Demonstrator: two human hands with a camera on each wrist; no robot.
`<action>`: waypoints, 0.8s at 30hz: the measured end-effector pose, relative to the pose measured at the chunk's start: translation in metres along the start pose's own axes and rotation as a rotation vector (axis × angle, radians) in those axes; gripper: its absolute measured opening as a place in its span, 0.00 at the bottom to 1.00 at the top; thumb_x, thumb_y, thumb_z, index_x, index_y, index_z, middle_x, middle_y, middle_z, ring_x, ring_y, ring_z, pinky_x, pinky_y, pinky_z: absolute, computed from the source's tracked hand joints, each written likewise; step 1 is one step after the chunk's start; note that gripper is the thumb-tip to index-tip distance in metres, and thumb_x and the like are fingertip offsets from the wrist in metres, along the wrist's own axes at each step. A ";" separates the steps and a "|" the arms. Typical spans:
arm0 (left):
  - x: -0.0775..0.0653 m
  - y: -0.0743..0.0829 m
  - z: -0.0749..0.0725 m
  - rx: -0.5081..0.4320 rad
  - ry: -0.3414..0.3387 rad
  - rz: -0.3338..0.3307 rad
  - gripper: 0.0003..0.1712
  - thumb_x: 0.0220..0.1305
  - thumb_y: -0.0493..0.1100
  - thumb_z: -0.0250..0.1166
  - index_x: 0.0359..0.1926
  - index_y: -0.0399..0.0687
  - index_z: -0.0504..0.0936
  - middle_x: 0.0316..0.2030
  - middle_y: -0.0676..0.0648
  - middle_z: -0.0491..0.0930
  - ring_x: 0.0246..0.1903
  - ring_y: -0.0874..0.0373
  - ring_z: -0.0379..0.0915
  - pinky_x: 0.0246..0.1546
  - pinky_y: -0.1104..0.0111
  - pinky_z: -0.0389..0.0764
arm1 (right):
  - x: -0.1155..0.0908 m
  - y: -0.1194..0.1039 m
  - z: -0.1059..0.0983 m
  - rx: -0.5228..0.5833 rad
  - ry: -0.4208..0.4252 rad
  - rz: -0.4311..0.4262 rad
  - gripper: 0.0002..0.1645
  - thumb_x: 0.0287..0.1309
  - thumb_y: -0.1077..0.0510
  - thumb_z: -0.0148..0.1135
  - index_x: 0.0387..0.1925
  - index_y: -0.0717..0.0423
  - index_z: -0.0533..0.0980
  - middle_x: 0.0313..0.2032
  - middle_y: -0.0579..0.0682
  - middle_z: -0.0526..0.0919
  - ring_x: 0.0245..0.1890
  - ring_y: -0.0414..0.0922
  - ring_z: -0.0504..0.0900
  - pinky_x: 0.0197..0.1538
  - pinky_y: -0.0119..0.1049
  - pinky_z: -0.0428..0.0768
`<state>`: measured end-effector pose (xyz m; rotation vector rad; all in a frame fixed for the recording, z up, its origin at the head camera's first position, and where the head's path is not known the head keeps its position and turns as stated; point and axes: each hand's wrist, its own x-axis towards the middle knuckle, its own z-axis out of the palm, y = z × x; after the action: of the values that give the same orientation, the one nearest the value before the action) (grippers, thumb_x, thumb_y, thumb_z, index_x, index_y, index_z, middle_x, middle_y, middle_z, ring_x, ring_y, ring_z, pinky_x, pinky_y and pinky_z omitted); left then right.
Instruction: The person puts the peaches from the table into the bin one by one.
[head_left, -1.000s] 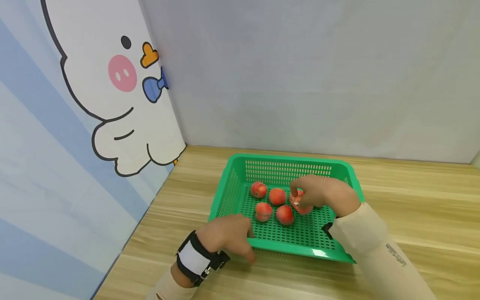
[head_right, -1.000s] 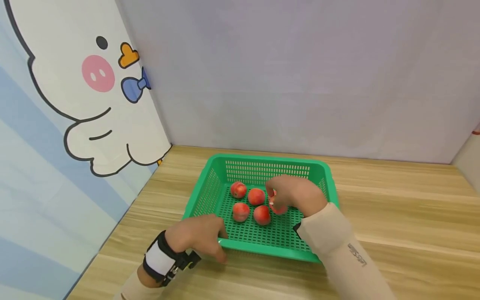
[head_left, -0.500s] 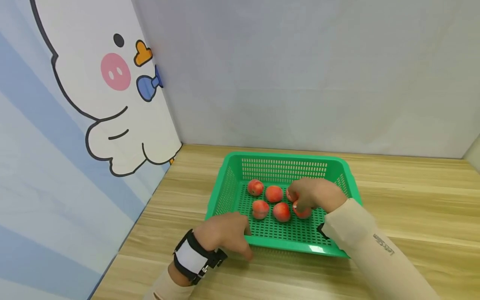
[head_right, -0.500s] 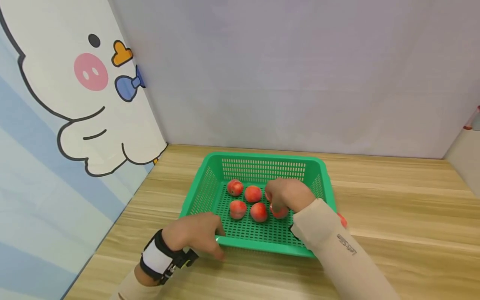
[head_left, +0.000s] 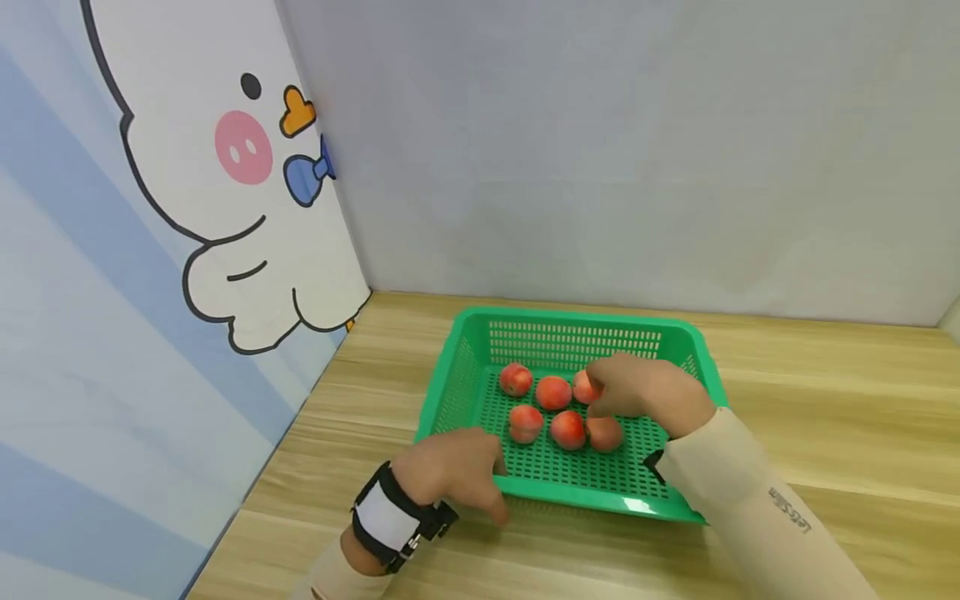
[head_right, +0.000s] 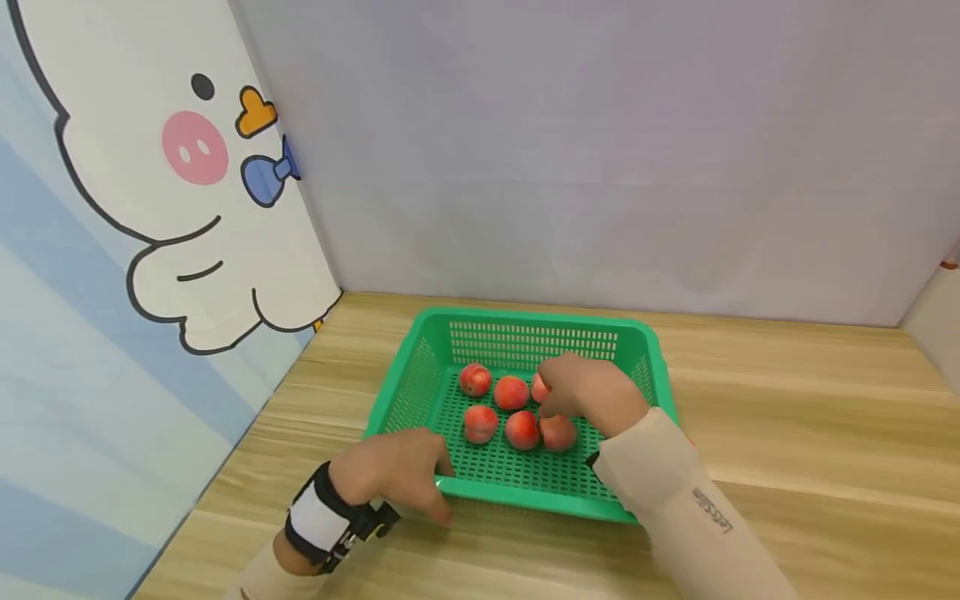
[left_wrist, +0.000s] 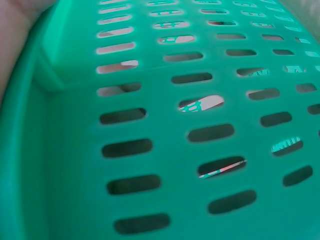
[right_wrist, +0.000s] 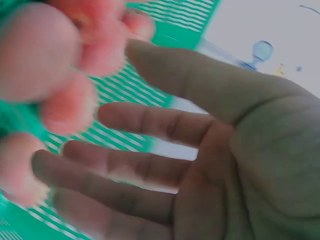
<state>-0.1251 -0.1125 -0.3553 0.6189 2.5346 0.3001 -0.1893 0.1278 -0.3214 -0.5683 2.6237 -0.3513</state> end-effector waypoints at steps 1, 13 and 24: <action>0.000 0.000 0.001 -0.001 -0.002 0.002 0.18 0.34 0.52 0.75 0.13 0.56 0.71 0.13 0.59 0.56 0.15 0.64 0.54 0.13 0.71 0.57 | -0.006 0.001 -0.004 -0.003 0.048 -0.046 0.12 0.59 0.53 0.61 0.43 0.53 0.74 0.36 0.48 0.77 0.34 0.45 0.73 0.36 0.43 0.73; -0.003 0.001 -0.004 -0.027 -0.037 -0.034 0.19 0.35 0.52 0.77 0.31 0.52 0.85 0.24 0.60 0.77 0.22 0.65 0.68 0.23 0.70 0.74 | -0.102 0.078 -0.013 -0.047 0.498 -0.036 0.24 0.65 0.43 0.57 0.51 0.57 0.72 0.48 0.58 0.77 0.42 0.56 0.78 0.33 0.54 0.76; -0.003 0.001 -0.006 -0.018 -0.048 -0.040 0.28 0.36 0.54 0.77 0.42 0.50 0.86 0.38 0.56 0.82 0.32 0.65 0.75 0.34 0.67 0.78 | -0.091 0.148 0.015 0.000 0.361 -0.009 0.15 0.68 0.60 0.53 0.46 0.71 0.71 0.39 0.68 0.76 0.39 0.65 0.75 0.35 0.55 0.75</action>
<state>-0.1258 -0.1133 -0.3489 0.5615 2.4920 0.2903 -0.1567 0.2967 -0.3513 -0.5607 2.9661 -0.4970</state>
